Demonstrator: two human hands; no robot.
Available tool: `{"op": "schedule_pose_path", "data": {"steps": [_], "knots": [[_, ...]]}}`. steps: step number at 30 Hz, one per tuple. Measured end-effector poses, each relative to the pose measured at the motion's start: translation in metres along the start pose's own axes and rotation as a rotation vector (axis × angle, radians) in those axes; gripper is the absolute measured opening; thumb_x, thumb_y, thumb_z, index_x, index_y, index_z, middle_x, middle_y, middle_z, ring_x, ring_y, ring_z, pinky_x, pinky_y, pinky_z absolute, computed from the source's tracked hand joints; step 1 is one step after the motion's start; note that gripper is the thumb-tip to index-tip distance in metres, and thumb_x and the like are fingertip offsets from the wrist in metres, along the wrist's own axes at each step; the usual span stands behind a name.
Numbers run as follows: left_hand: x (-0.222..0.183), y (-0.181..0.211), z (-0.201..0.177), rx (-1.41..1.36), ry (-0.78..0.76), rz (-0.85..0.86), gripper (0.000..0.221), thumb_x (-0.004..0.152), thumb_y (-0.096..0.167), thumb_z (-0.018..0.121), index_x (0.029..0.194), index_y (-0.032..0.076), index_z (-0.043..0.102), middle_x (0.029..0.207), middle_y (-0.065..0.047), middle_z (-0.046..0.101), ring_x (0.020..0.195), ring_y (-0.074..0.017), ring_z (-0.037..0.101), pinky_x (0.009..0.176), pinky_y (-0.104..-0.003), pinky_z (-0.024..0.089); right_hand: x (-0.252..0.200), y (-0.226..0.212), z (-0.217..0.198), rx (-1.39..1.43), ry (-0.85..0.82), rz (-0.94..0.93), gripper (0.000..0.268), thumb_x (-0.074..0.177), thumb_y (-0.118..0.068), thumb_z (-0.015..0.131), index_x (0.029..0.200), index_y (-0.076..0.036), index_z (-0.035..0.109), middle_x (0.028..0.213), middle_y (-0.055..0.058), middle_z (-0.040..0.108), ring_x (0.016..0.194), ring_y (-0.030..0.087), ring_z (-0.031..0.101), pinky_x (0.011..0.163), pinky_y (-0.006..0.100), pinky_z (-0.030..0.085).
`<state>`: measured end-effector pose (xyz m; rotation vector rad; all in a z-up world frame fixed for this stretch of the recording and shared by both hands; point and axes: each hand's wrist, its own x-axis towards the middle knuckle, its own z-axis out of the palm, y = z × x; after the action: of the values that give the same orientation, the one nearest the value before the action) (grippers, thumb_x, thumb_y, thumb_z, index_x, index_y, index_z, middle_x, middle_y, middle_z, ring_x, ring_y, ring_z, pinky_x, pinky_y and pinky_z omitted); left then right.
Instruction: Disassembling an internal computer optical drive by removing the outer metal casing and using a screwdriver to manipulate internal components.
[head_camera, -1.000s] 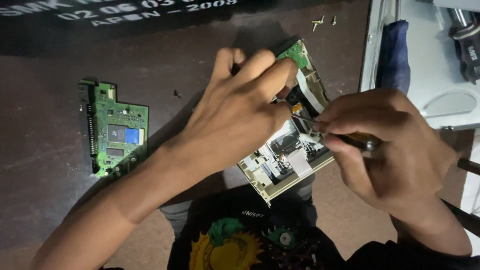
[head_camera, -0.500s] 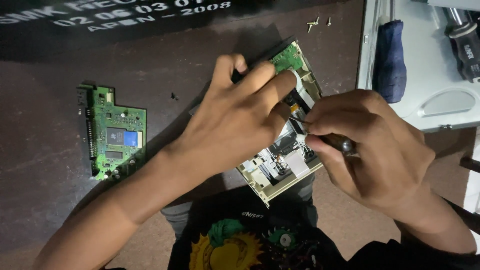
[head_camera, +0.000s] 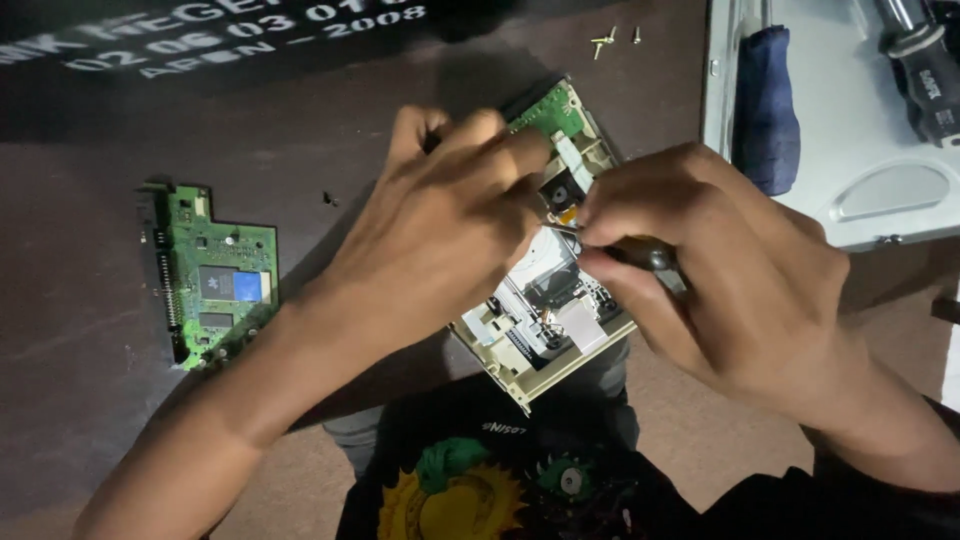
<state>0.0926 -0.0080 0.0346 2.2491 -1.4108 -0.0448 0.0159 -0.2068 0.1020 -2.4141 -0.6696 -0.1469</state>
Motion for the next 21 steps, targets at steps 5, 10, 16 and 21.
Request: {"op": "schedule_pose_path", "data": {"steps": [5, 10, 16, 21], "knots": [[0.0012, 0.0000, 0.0010, 0.003, 0.053, 0.022, 0.013, 0.078, 0.005, 0.085, 0.084, 0.009, 0.073, 0.120, -0.003, 0.063, 0.111, -0.0247, 0.053, 0.092, -0.047, 0.038, 0.0017, 0.0020, -0.0022, 0.019, -0.001, -0.026, 0.015, 0.103, -0.004, 0.063, 0.104, 0.010, 0.057, 0.094, 0.022, 0.065, 0.088, 0.032, 0.070, 0.080, 0.034, 0.064], [0.0033, -0.0008, 0.0034, 0.023, 0.084, 0.042, 0.017, 0.079, 0.013, 0.089, 0.087, 0.011, 0.073, 0.123, -0.004, 0.061, 0.110, -0.0237, 0.050, 0.091, -0.046, 0.038, -0.0010, 0.0052, -0.0036, 0.045, 0.003, -0.046, 0.015, 0.101, 0.000, 0.066, 0.103, 0.011, 0.056, 0.095, 0.023, 0.064, 0.088, 0.034, 0.069, 0.080, 0.034, 0.064], [0.0075, 0.0054, -0.0021, 0.031, 0.077, 0.020, 0.018, 0.076, 0.005, 0.086, 0.080, 0.009, 0.069, 0.114, -0.003, 0.063, 0.107, -0.0227, 0.050, 0.089, -0.045, 0.037, -0.0004, 0.0063, -0.0031, 0.049, 0.007, -0.105, 0.013, 0.100, 0.009, 0.068, 0.100, 0.013, 0.056, 0.093, 0.025, 0.063, 0.084, 0.034, 0.068, 0.076, 0.032, 0.066], [0.0065, 0.0047, -0.0004, 0.032, 0.059, 0.003, 0.017, 0.078, 0.007, 0.085, 0.083, 0.009, 0.070, 0.113, -0.004, 0.062, 0.108, -0.0236, 0.051, 0.090, -0.046, 0.037, -0.0043, 0.0062, -0.0039, 0.018, -0.002, -0.111, 0.014, 0.100, 0.005, 0.071, 0.101, 0.011, 0.058, 0.095, 0.026, 0.064, 0.085, 0.034, 0.070, 0.076, 0.032, 0.067]]}}
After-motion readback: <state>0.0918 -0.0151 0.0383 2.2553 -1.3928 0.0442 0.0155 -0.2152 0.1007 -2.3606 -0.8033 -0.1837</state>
